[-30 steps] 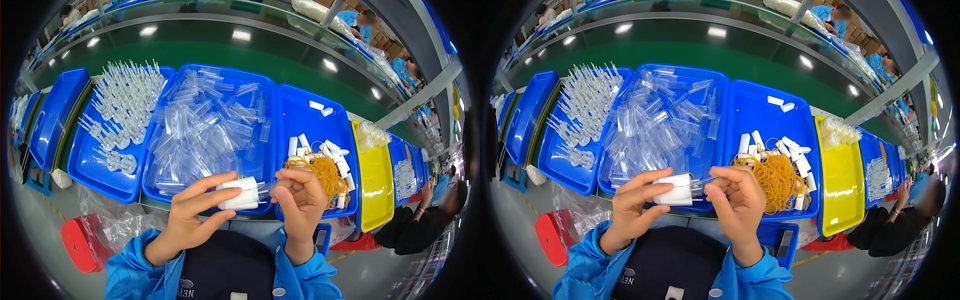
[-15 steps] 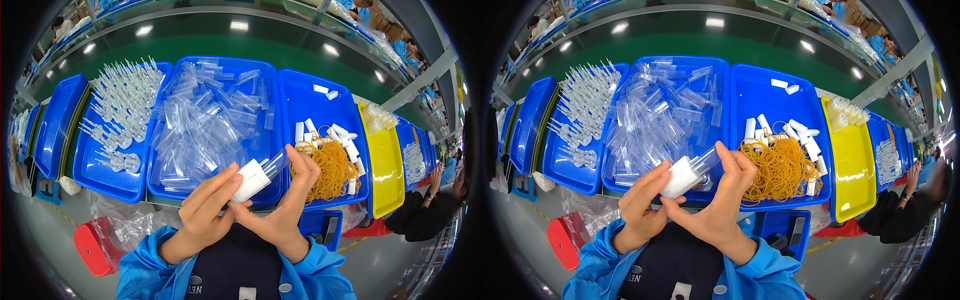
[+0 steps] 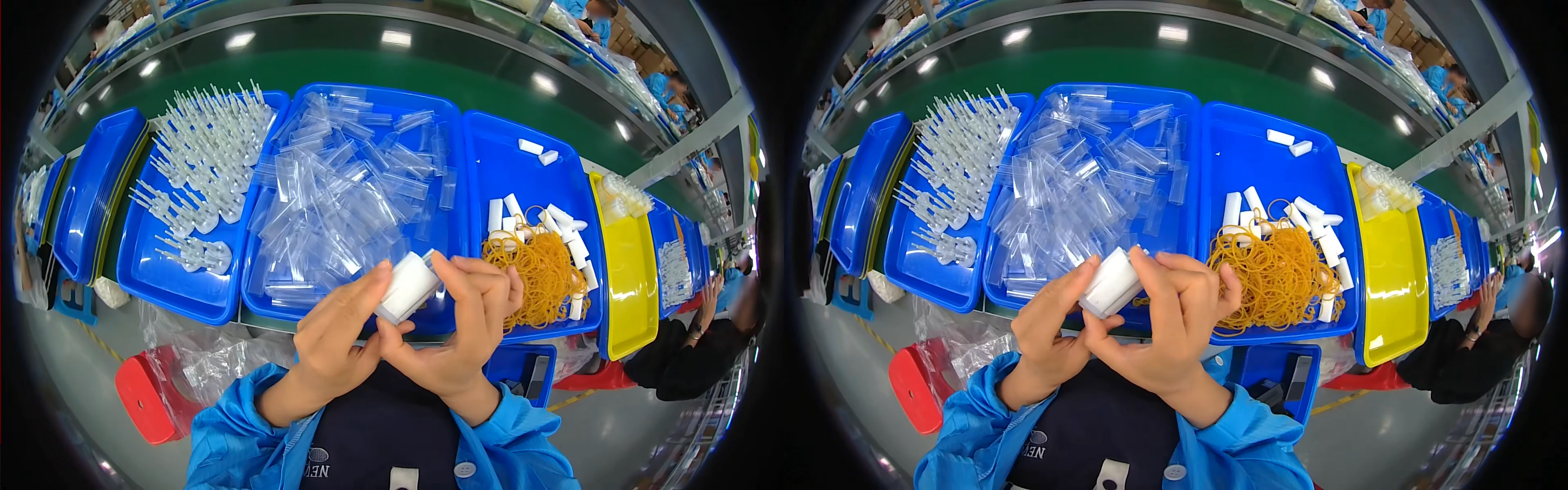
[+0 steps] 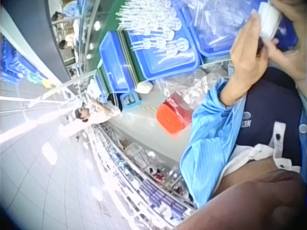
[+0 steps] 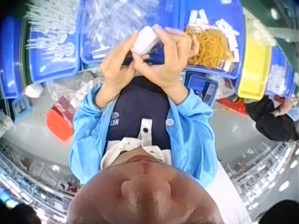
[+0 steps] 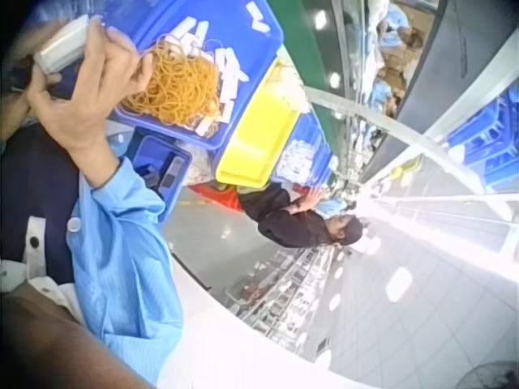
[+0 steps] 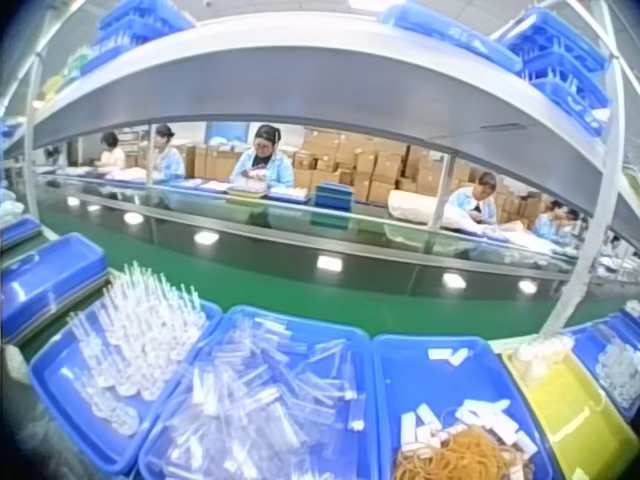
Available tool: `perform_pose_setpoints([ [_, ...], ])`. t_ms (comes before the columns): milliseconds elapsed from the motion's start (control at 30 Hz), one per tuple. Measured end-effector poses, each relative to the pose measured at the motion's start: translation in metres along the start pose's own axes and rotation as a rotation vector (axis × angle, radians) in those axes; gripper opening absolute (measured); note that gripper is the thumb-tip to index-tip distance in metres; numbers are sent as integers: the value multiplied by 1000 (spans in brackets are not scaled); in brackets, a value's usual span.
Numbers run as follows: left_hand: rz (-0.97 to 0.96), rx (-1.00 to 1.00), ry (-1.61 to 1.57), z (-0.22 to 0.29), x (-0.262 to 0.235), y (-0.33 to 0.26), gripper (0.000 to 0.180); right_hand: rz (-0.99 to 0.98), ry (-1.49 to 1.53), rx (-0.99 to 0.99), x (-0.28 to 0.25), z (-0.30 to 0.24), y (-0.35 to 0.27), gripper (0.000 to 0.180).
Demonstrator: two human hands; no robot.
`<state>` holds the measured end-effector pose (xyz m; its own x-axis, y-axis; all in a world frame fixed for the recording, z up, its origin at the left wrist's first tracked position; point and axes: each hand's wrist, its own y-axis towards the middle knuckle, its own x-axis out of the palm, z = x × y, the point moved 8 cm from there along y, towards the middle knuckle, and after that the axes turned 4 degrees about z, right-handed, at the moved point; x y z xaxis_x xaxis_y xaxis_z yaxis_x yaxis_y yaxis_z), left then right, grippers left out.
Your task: The person assembles small white plastic components by hand. They pick up a white base, insert a clear plastic tube, and secure the assembly with a yellow rubber band. The process is repeated for multiple units, with finished items placed into a blue tray.
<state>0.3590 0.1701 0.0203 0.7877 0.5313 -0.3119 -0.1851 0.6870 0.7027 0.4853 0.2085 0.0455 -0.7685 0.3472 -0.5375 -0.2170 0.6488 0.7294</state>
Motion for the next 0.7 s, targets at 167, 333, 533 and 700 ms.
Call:
perform_pose_setpoints([
  [167, 153, -193, -133, -25, -33, 0, 56, -82, 236, 72, 4, 17, 14, 42],
  [333, 274, -394, -484, -46, -51, 2, 51, -247, 88, -37, 20, 25, 15, 24],
  [533, 236, -385, -652, -51, -52, 3, 46, -441, 18, -7, 47, 20, 6, 22],
  [700, 305, -420, -609, -64, -65, -3, 43, -393, 5, -75, 39, 17, 13, 26],
])
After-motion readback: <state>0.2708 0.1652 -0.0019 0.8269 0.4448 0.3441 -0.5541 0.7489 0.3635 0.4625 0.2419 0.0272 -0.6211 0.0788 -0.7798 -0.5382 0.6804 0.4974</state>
